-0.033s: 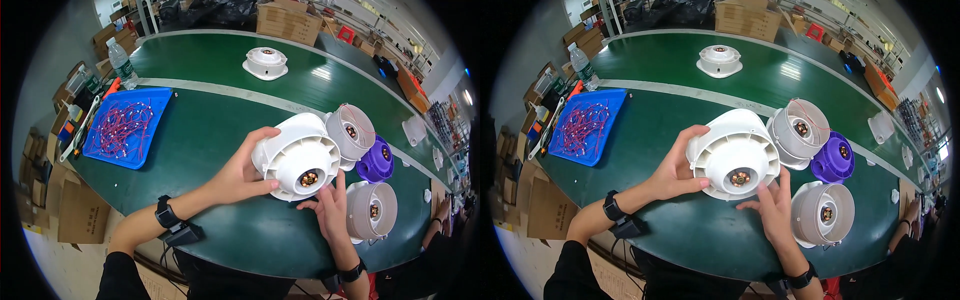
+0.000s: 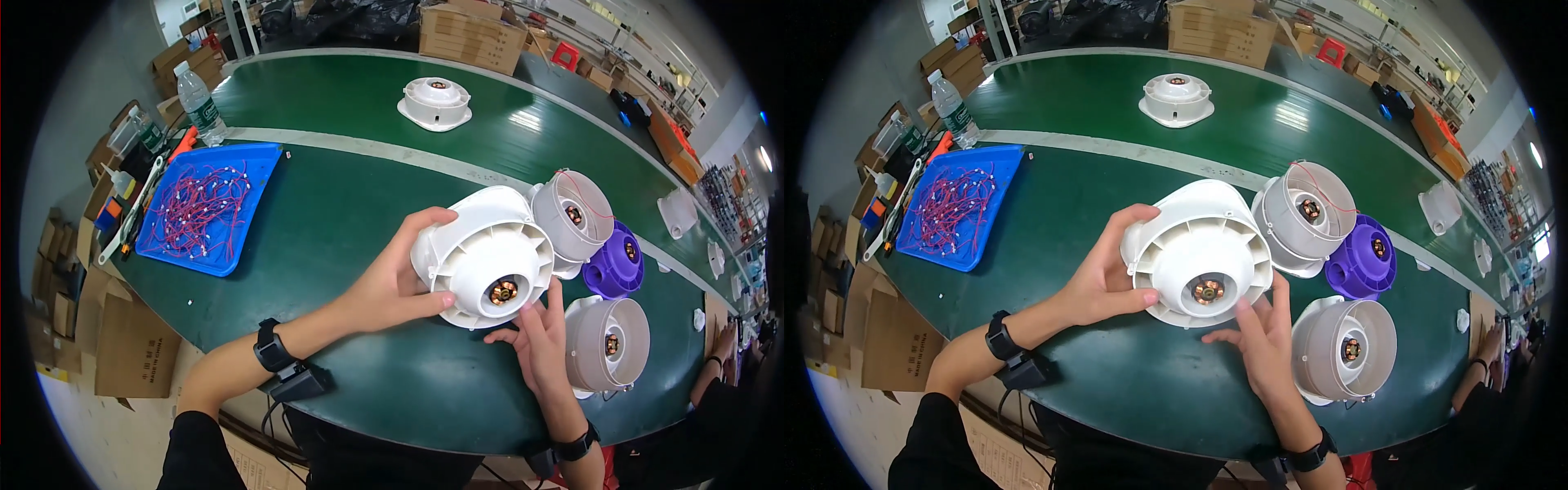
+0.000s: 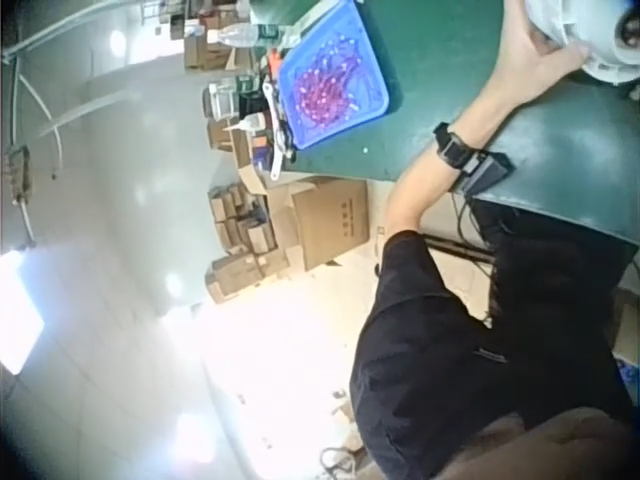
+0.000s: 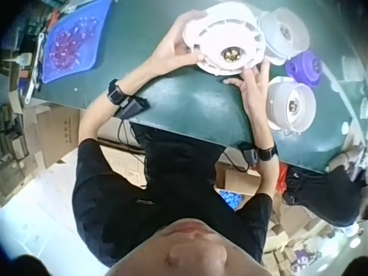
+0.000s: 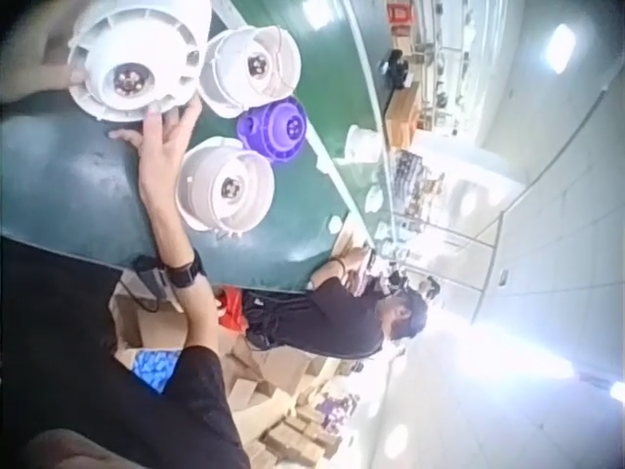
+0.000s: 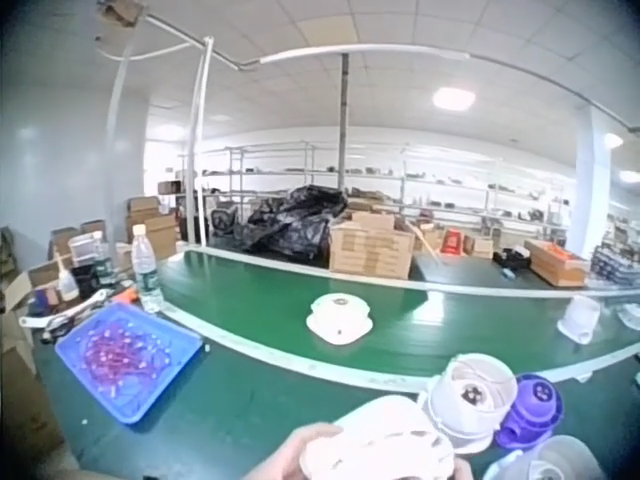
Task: Assembling plastic fan housings by snapping internal and external components together on a production line.
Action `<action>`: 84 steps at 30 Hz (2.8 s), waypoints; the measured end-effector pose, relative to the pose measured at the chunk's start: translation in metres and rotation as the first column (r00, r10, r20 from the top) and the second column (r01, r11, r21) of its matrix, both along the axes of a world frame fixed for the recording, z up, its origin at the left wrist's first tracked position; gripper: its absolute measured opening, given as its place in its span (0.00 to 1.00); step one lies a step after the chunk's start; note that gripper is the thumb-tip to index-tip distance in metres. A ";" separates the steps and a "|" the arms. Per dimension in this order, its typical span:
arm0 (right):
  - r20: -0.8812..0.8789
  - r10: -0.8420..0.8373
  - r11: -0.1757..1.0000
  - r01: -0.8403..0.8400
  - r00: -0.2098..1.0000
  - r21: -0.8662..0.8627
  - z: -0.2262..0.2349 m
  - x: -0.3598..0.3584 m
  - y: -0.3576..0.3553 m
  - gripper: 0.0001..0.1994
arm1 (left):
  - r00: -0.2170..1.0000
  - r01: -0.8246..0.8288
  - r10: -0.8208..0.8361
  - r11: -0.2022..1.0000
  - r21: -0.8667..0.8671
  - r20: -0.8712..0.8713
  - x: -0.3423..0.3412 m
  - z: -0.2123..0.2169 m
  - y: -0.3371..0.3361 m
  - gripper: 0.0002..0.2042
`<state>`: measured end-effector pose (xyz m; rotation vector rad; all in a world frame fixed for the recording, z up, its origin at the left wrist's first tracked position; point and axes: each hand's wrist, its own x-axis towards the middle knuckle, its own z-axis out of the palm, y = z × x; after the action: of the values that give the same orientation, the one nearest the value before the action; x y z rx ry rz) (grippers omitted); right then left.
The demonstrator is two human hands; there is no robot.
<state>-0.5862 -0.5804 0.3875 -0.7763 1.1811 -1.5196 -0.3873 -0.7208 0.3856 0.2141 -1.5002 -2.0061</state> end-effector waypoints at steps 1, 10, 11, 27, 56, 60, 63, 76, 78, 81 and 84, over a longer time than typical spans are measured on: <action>0.003 0.001 1.000 -0.001 1.000 0.000 0.000 0.000 0.000 0.29 | 1.000 -0.001 0.001 1.000 0.000 0.003 0.000 -0.001 -0.002 0.44; -0.009 -0.017 1.000 0.017 1.000 0.013 -0.001 0.001 -0.001 0.28 | 1.000 0.002 -0.003 0.999 -0.050 -0.020 -0.002 -0.008 -0.005 0.44; -0.007 -0.013 1.000 0.014 1.000 0.014 -0.001 0.001 -0.001 0.28 | 0.999 0.003 -0.005 0.999 -0.047 -0.044 -0.001 -0.008 -0.004 0.41; 0.237 0.172 0.938 -0.086 0.956 -0.336 -0.047 -0.034 0.032 0.31 | 0.948 -0.316 0.118 0.204 -0.927 -0.297 0.001 0.002 0.005 0.18; 0.152 -0.054 0.968 0.089 0.987 -0.236 -0.024 -0.014 0.015 0.42 | 0.925 -0.320 0.309 0.322 -0.891 -0.220 0.005 -0.002 0.001 0.32; -0.018 -0.122 0.968 0.115 0.992 -0.221 -0.016 -0.008 0.010 0.54 | 0.910 -0.373 0.362 0.496 -0.784 -0.203 0.000 -0.005 0.003 0.37; -0.059 -0.181 0.965 0.166 0.982 -0.206 -0.006 -0.001 0.004 0.54 | 0.902 -0.356 0.413 0.546 -0.758 -0.125 0.003 -0.004 0.007 0.35; -0.090 -0.161 0.979 0.147 0.983 -0.143 -0.039 -0.022 0.011 0.61 | 0.880 -0.364 0.435 0.356 -0.861 -0.192 -0.002 -0.010 0.003 0.33; -0.121 -0.176 0.975 0.156 0.977 -0.161 -0.032 -0.015 0.007 0.60 | 0.879 -0.357 0.442 0.361 -0.862 -0.179 0.001 -0.006 0.003 0.33; -0.119 -0.101 0.984 0.081 0.988 -0.161 -0.008 0.000 0.000 0.53 | 0.873 -0.388 0.476 0.540 -0.747 -0.109 0.007 0.003 0.011 0.31; -0.072 -0.120 0.975 0.105 0.990 -0.194 -0.013 -0.005 0.001 0.44 | 0.916 -0.397 0.396 0.884 -0.247 -0.056 0.004 -0.007 0.010 0.30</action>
<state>-0.5911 -0.5796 0.3745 -0.9203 1.1690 -1.7269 -0.3836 -0.7105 0.3785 0.3779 -1.5482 -1.4759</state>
